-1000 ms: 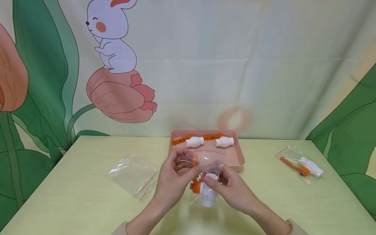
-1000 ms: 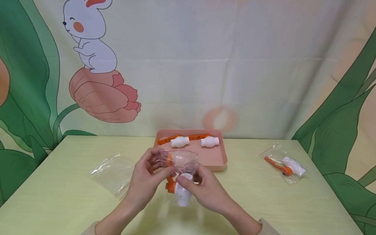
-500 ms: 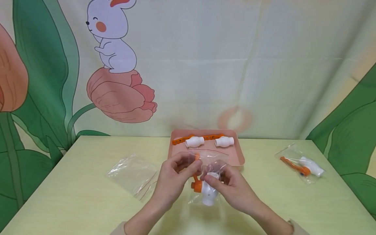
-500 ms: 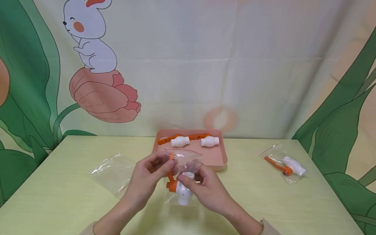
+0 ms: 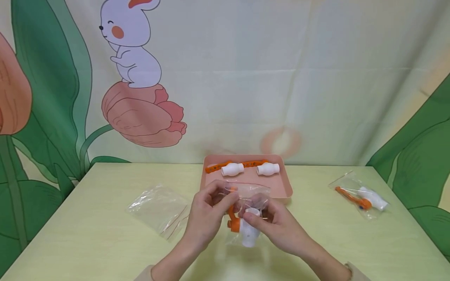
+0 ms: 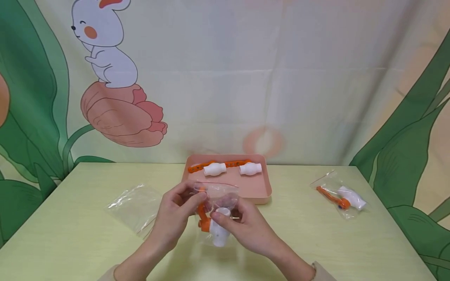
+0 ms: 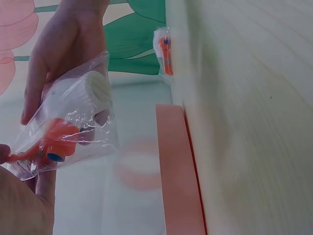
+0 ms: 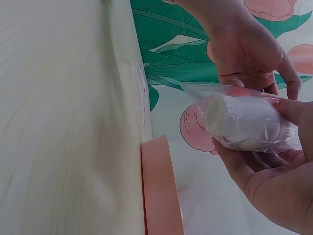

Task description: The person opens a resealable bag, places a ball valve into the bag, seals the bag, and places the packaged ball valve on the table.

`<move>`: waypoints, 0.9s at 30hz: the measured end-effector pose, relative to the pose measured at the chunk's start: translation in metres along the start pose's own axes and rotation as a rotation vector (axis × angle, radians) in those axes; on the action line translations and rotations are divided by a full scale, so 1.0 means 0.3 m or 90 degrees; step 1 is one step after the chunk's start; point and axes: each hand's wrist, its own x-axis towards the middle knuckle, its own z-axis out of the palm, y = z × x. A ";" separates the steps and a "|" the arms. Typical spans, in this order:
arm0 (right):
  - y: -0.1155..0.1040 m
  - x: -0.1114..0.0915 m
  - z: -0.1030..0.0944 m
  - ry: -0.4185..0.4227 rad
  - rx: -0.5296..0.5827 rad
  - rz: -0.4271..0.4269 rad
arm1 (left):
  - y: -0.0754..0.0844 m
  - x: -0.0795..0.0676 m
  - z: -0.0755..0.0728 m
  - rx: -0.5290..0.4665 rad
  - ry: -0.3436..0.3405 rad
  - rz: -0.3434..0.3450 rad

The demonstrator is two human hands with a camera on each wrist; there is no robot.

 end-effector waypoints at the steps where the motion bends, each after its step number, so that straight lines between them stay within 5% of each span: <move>1: 0.000 0.000 0.000 -0.001 0.003 0.002 | 0.000 0.000 0.001 0.000 0.002 -0.001; 11: 0.004 -0.002 -0.004 -0.003 0.012 0.017 | 0.002 -0.002 0.002 -0.021 0.004 0.000; 18: 0.012 -0.013 -0.007 -0.043 0.003 0.124 | 0.015 0.004 -0.003 -0.072 0.027 0.005; 27: 0.027 -0.009 0.010 -0.049 -0.013 0.093 | 0.024 0.010 -0.004 -0.090 0.043 -0.003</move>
